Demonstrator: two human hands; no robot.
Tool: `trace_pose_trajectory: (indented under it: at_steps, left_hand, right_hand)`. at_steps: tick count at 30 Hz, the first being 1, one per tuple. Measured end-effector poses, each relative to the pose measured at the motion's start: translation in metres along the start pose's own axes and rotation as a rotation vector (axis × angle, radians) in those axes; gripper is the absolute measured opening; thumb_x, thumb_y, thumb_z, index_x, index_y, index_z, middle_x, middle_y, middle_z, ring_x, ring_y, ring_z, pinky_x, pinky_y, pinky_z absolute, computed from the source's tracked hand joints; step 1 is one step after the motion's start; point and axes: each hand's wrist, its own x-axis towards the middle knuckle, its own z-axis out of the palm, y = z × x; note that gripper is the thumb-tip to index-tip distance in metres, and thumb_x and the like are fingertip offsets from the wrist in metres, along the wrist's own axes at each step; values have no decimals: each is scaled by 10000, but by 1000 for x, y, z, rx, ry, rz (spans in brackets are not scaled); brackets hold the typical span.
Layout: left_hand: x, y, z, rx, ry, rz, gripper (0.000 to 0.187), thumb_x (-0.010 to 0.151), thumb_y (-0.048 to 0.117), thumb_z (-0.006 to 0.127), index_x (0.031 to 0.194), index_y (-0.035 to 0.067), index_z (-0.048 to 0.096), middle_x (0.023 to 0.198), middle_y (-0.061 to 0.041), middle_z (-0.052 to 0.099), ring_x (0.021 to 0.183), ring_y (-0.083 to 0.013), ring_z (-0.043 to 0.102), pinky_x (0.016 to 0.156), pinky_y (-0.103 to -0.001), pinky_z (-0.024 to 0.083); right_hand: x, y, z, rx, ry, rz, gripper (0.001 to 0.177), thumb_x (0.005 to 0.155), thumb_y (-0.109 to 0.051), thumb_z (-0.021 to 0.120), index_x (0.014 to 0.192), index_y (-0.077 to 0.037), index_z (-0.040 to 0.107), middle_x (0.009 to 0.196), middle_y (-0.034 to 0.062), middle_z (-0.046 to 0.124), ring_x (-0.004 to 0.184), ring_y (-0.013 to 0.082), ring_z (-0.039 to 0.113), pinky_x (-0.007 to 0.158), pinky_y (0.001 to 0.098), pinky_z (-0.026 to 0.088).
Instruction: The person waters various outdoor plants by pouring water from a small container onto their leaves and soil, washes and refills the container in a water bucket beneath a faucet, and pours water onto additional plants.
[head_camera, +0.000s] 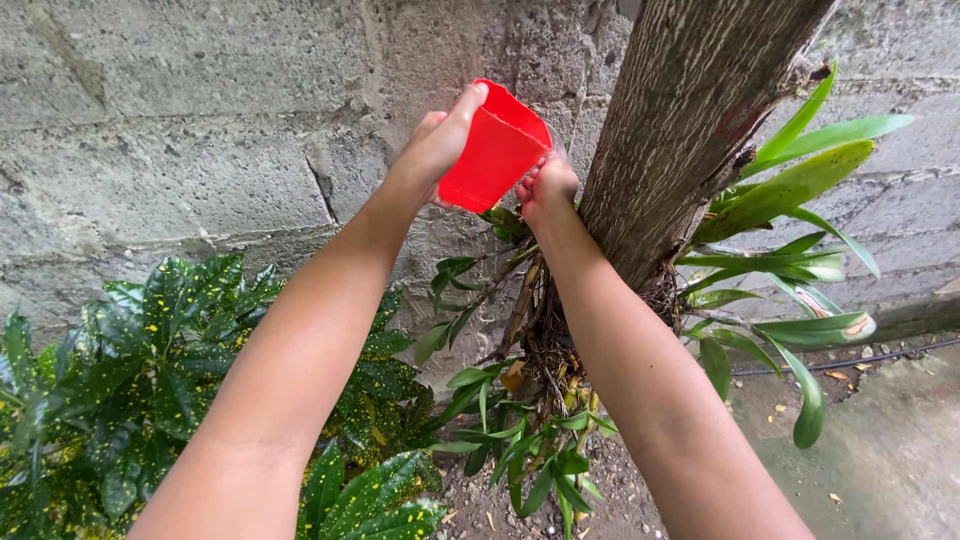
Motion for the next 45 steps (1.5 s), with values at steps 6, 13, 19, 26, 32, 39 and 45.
trace_pose_trajectory:
  at_steps: [6, 13, 19, 26, 32, 39, 45]
  left_hand:
    - [-26, 14, -5, 26, -84, -244, 826, 829, 775, 321, 1352, 180, 556, 1141, -95, 647, 1000, -302, 666, 722, -591, 570]
    - [-33, 4, -16, 32, -156, -74, 883, 845, 783, 369, 1314, 95, 664, 1238, -152, 721, 1111, -318, 713, 808, -607, 602]
    - [-59, 4, -29, -79, -140, -230, 849, 805, 798, 273, 1397, 252, 542, 1207, -100, 714, 1004, -296, 721, 687, -543, 591]
    - [-99, -27, -55, -288, -152, -172, 915, 805, 822, 151, 1387, 255, 573, 1182, -112, 749, 894, -261, 743, 563, -432, 558]
    - [-139, -60, -80, -374, -155, -171, 1041, 770, 895, 144, 1395, 203, 607, 1112, -142, 759, 857, -308, 729, 539, -436, 544]
    - [-204, -81, -107, -295, 155, -235, 1050, 754, 907, 261, 1377, 144, 624, 1194, -180, 763, 1007, -335, 763, 695, -529, 619]
    - [-277, -91, -133, -306, 225, -292, 1051, 721, 874, 282, 1541, 224, 378, 1515, -160, 502, 1324, -420, 555, 954, -675, 516]
  right_hand:
    - [-19, -8, 13, -126, 197, -106, 356, 1061, -313, 462, 759, -125, 482, 553, -9, 430, 405, 126, 347, 345, 294, 264]
    - [-2, 6, 1, -206, 31, -103, 411, 1072, -385, 410, 825, -112, 594, 583, -2, 500, 411, 124, 406, 335, 306, 303]
    - [-48, -7, 20, -484, -198, 9, 429, 1042, -453, 421, 958, -128, 687, 732, -6, 700, 540, 100, 614, 505, 263, 501]
    - [-110, -26, 42, -701, -446, 76, 700, 936, -727, 395, 1119, -78, 582, 944, 132, 738, 868, 224, 709, 722, 389, 558]
    - [-174, -19, 59, -859, -618, 322, 1064, 664, -929, 433, 1460, -230, 525, 1263, 230, 570, 1017, 353, 603, 852, 535, 490]
    - [-237, 17, 62, -673, -760, 704, 1165, 642, -872, 491, 1575, -211, 266, 1530, 307, 366, 1336, 586, 483, 1091, 760, 358]
    - [-284, 56, 59, -585, -921, 809, 1118, 708, -796, 537, 1588, -159, 271, 1620, 160, 366, 1432, 425, 450, 1107, 713, 373]
